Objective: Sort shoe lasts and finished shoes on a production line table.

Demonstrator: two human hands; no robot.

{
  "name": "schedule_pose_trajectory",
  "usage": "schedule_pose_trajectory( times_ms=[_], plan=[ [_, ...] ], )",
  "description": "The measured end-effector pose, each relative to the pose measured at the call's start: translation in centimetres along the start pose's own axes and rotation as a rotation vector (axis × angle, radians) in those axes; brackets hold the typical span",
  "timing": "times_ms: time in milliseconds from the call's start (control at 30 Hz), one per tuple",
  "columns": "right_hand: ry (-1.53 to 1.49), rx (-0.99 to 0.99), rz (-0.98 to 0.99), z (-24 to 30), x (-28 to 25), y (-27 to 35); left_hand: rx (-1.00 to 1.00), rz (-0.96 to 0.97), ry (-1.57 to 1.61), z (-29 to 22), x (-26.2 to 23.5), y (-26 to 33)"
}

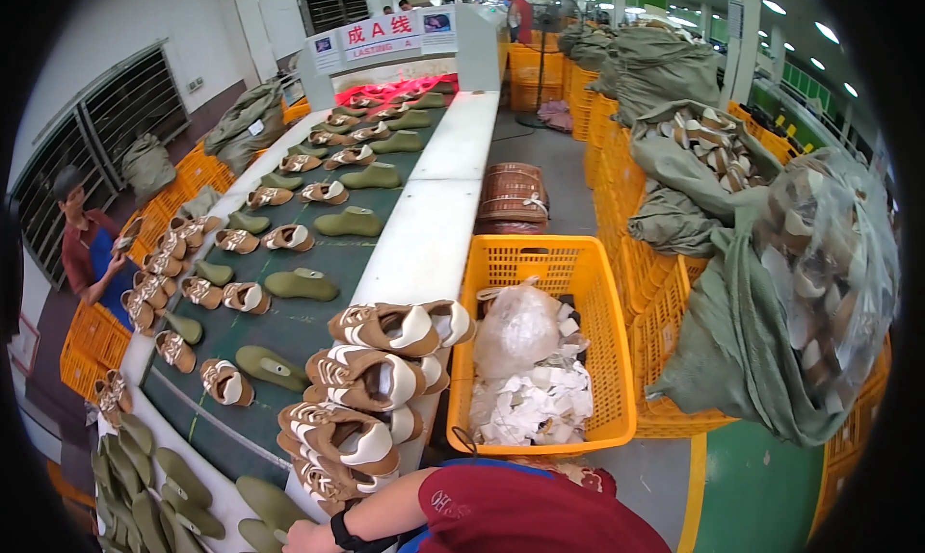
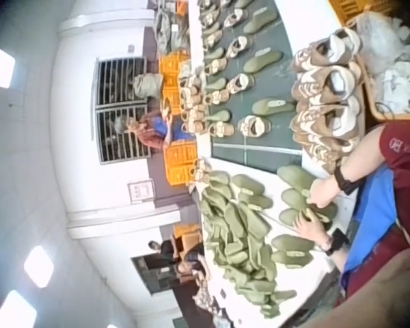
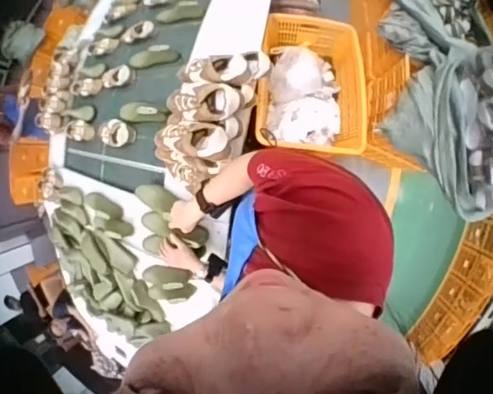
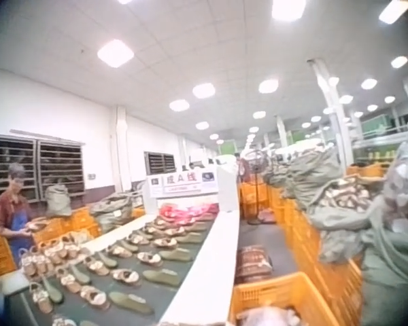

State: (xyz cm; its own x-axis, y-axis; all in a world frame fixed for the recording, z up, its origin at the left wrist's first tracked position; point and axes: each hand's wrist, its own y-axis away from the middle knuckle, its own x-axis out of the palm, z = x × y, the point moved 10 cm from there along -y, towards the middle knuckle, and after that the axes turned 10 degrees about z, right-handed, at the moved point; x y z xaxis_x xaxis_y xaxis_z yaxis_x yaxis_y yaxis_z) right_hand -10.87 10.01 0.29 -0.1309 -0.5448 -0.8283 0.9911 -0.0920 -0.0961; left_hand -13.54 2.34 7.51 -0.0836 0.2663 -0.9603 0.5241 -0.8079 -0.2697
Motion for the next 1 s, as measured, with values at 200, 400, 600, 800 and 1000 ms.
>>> schedule_pose_trajectory(
  times_ms=[200,400,600,800,1000],
  plan=[
    [0.026,0.011,-0.067,0.5,-0.2,0.5,-0.064,0.082,0.032,0.9,1.1,0.0],
    [0.042,0.003,-0.082,0.8,-1.0,0.9,-0.064,0.104,-0.002,0.3,0.7,-0.2],
    [0.011,0.104,0.126,0.5,1.2,-0.3,-0.138,0.137,-0.082,1.6,1.1,0.0],
    [-0.072,0.233,0.13,-1.4,0.3,0.9,-0.107,0.023,0.102,3.0,4.1,0.1],
    [-0.132,0.328,0.13,-1.3,-1.5,1.4,-0.157,-0.013,0.146,4.2,2.8,1.0]
  ],
)
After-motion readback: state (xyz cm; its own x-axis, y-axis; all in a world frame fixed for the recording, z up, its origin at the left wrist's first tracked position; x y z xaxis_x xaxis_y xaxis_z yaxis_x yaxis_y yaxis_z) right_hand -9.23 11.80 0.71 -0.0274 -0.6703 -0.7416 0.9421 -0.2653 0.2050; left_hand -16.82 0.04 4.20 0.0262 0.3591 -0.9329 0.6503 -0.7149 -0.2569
